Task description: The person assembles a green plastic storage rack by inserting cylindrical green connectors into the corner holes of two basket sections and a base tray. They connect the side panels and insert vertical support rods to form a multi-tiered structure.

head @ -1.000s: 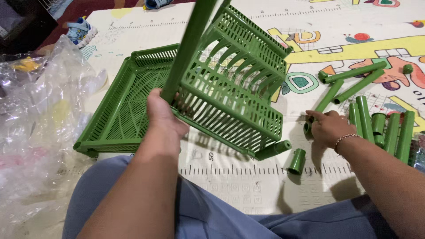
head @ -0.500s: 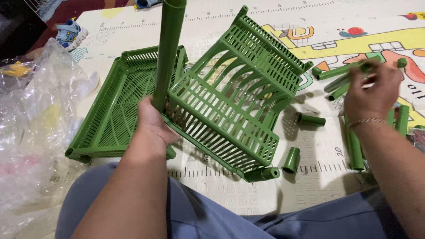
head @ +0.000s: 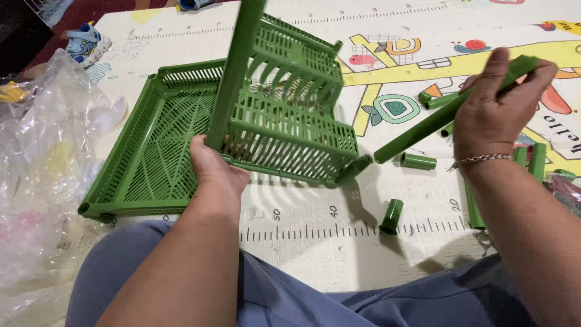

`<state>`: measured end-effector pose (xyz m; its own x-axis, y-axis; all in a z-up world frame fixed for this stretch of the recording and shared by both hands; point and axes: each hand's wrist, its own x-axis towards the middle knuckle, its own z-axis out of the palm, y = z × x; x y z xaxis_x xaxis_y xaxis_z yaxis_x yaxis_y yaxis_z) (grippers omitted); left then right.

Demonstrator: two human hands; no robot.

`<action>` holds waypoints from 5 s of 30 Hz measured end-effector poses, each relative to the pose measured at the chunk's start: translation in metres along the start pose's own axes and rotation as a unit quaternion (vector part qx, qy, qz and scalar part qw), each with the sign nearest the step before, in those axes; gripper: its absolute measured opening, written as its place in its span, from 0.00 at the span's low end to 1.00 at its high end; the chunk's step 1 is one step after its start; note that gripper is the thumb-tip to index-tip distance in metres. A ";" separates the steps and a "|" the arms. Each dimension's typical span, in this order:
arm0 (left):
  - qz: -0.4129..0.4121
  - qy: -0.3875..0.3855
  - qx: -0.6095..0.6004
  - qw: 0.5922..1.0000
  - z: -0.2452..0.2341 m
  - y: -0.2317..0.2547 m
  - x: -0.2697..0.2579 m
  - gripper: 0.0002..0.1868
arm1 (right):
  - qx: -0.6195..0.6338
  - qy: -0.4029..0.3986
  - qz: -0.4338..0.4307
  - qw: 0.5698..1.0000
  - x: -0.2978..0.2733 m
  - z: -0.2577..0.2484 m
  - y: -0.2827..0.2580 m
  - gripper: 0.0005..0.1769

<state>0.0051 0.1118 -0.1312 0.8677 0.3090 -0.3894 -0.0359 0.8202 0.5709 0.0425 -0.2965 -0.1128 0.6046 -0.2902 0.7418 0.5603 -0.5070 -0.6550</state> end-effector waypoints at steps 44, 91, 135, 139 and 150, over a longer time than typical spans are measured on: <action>0.009 -0.002 0.005 1.000 -0.007 -0.009 0.012 0.19 | 0.351 -0.085 0.455 0.814 -0.021 0.058 -0.050 0.23; -0.046 -0.164 0.009 0.985 0.014 -0.070 -0.012 0.12 | 0.423 -0.202 0.716 0.518 -0.063 0.100 -0.130 0.45; -0.031 -0.073 -0.083 0.993 0.002 0.019 -0.002 0.23 | 0.165 -0.238 0.598 0.748 -0.001 0.023 0.083 0.40; -0.004 0.007 -0.094 0.996 0.000 0.023 0.002 0.28 | -0.068 -0.287 0.492 0.819 0.002 0.017 0.129 0.39; 0.016 -0.028 -0.100 0.994 -0.002 0.001 0.005 0.24 | -0.369 -0.408 0.253 0.796 -0.009 -0.008 0.169 0.48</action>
<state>0.0085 0.1153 -0.1338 0.8907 0.3129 -0.3297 -0.1563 0.8919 0.4244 0.1280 -0.3861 -0.2290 0.9821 -0.1381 -0.1282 -0.1754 -0.9187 -0.3538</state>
